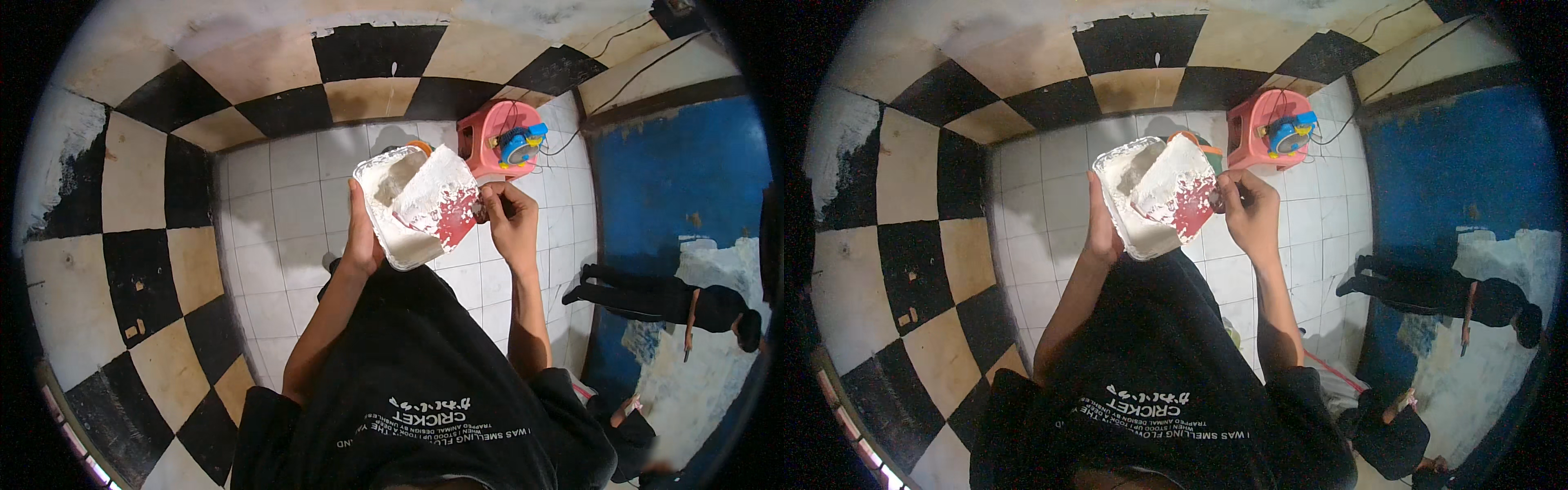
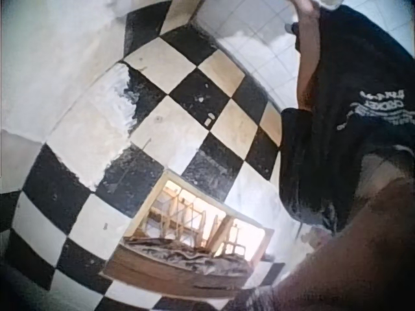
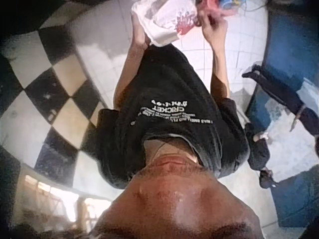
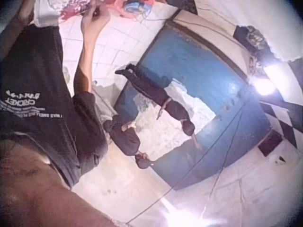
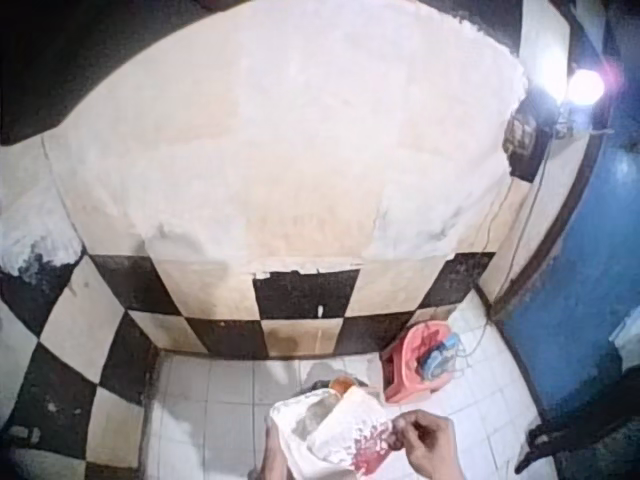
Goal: The person transfers white powder into a plastic container, adds water from a scoop, and mixes it into a paste using a spatula before applying the mixture to the gaps between wall tiles.
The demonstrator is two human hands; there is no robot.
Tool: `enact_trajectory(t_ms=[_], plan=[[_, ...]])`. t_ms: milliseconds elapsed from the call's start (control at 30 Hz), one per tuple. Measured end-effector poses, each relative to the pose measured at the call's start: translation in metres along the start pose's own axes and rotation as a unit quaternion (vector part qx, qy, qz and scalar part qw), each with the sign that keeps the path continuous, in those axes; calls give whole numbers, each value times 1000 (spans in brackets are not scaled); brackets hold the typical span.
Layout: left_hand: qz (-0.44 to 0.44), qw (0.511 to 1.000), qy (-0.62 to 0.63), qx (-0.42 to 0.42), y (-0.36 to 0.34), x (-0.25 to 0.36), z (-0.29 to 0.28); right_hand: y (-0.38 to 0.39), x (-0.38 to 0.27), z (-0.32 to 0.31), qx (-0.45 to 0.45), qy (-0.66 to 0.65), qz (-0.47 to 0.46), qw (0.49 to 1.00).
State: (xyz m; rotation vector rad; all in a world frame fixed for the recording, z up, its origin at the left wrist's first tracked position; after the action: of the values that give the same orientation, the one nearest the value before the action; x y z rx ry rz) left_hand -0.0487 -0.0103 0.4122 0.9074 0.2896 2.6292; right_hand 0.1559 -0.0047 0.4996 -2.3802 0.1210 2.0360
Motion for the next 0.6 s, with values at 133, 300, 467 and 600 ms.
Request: enact_trajectory(t_ms=[133,300,467,600], plan=[[-13,999,29,-6,-3,-1,1,-6,6,-3,-37,57,0,998],[-15,1000,-18,7,0,-2,1,1,14,-3,-35,80,10,996],[-29,1000,-4,1,-2,-7,-4,3,14,-5,-45,83,32,995],[-35,999,-24,4,1,-5,0,4,14,-8,-48,42,47,997]])
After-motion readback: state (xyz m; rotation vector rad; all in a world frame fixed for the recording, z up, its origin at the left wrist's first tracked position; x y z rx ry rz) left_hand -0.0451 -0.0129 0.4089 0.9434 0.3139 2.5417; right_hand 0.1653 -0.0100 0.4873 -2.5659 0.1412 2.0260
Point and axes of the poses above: each hand's wrist, its own y-axis away from the middle knuckle, its own z-axis out of the palm, x = y × z, the point moved 5 cm from there along -y, towards the middle knuckle, and after that the axes turned 6 degrees about -y, right-handed, at the moved point
